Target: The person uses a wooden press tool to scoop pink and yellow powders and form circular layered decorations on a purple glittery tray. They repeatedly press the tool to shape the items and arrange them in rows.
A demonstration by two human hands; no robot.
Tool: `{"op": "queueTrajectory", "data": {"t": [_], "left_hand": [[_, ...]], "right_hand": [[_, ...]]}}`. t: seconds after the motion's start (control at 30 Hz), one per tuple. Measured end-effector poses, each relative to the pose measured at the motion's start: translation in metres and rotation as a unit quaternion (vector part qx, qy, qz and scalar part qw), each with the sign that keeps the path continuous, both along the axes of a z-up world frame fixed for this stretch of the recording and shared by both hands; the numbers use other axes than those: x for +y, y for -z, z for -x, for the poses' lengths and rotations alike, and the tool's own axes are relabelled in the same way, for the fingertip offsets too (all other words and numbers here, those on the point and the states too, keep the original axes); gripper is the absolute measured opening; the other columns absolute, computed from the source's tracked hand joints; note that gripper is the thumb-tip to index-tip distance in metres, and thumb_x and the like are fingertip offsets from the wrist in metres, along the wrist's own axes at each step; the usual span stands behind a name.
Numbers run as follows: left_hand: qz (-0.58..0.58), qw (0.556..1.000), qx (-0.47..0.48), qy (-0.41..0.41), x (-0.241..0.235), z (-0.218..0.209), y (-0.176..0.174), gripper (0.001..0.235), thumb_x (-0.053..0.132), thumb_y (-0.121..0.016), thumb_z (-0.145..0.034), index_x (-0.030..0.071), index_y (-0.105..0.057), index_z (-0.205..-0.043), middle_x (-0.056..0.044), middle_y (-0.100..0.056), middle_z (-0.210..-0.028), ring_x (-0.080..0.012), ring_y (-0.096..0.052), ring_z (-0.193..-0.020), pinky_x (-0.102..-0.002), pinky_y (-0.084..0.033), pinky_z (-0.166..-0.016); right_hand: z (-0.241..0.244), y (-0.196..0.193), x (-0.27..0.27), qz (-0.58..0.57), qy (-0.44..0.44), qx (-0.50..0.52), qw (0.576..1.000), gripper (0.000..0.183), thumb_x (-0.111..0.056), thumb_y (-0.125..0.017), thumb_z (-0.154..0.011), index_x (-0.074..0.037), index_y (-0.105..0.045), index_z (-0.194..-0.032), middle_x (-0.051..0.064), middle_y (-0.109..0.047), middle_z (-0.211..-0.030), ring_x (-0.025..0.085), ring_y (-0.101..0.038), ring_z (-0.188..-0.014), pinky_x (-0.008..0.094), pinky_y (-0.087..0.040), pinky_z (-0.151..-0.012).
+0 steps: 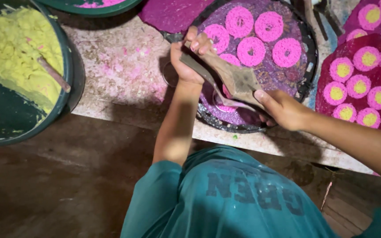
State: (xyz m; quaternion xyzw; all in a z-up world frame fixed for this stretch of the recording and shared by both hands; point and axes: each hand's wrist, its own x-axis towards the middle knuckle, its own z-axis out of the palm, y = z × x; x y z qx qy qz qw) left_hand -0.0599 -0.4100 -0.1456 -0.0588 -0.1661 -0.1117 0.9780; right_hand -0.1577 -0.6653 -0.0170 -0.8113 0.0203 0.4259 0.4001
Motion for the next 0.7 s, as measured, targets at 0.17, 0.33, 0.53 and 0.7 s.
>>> {"op": "queueTrajectory", "data": {"t": [0.17,0.33,0.53,0.7], "left_hand": [[0.013,0.999,0.046,-0.024,-0.027,0.013,0.012,0.022,0.034,-0.044,-0.099,0.016,-0.054,-0.102,0.003,-0.052,-0.09,-0.0157,-0.055,-0.09,-0.035,-0.051,-0.086],[-0.012,0.998,0.052,-0.028,-0.039,-0.006,-0.008,0.024,0.037,-0.047,-0.096,0.015,-0.054,-0.101,0.003,-0.051,-0.087,-0.0161,-0.053,-0.087,-0.035,-0.048,-0.088],[-0.263,0.924,0.259,0.103,-0.015,0.001,-0.015,0.07,0.056,-0.028,-0.097,-0.004,-0.059,-0.115,-0.013,-0.064,-0.1,-0.024,-0.062,-0.09,-0.036,-0.052,-0.085],[-0.601,0.766,0.16,0.165,-0.021,0.051,0.018,0.066,0.061,-0.018,-0.104,0.018,-0.03,-0.152,-0.012,-0.062,-0.096,-0.0181,-0.053,-0.054,-0.031,-0.041,-0.046]], "right_hand": [[-0.007,-0.012,-0.017,0.093,-0.029,0.03,0.995,0.078,-0.062,-0.028,-0.103,0.002,-0.07,-0.084,0.011,-0.067,-0.065,0.023,-0.066,-0.057,0.038,-0.056,-0.059],[-0.013,-0.006,-0.032,0.1,-0.002,-0.062,0.993,0.063,-0.053,-0.039,-0.103,0.001,-0.067,-0.09,0.01,-0.065,-0.067,0.022,-0.065,-0.062,0.04,-0.053,-0.063],[-0.007,0.023,-0.046,-0.015,0.013,-0.11,0.994,0.051,-0.046,-0.042,-0.107,0.0,-0.063,-0.113,0.01,-0.065,-0.084,0.018,-0.062,-0.077,0.036,-0.052,-0.071],[0.0,0.048,-0.063,-0.054,0.003,-0.188,0.981,0.054,-0.045,-0.044,-0.105,-0.003,-0.061,-0.134,0.007,-0.067,-0.093,0.017,-0.06,-0.083,0.033,-0.051,-0.075]]}}
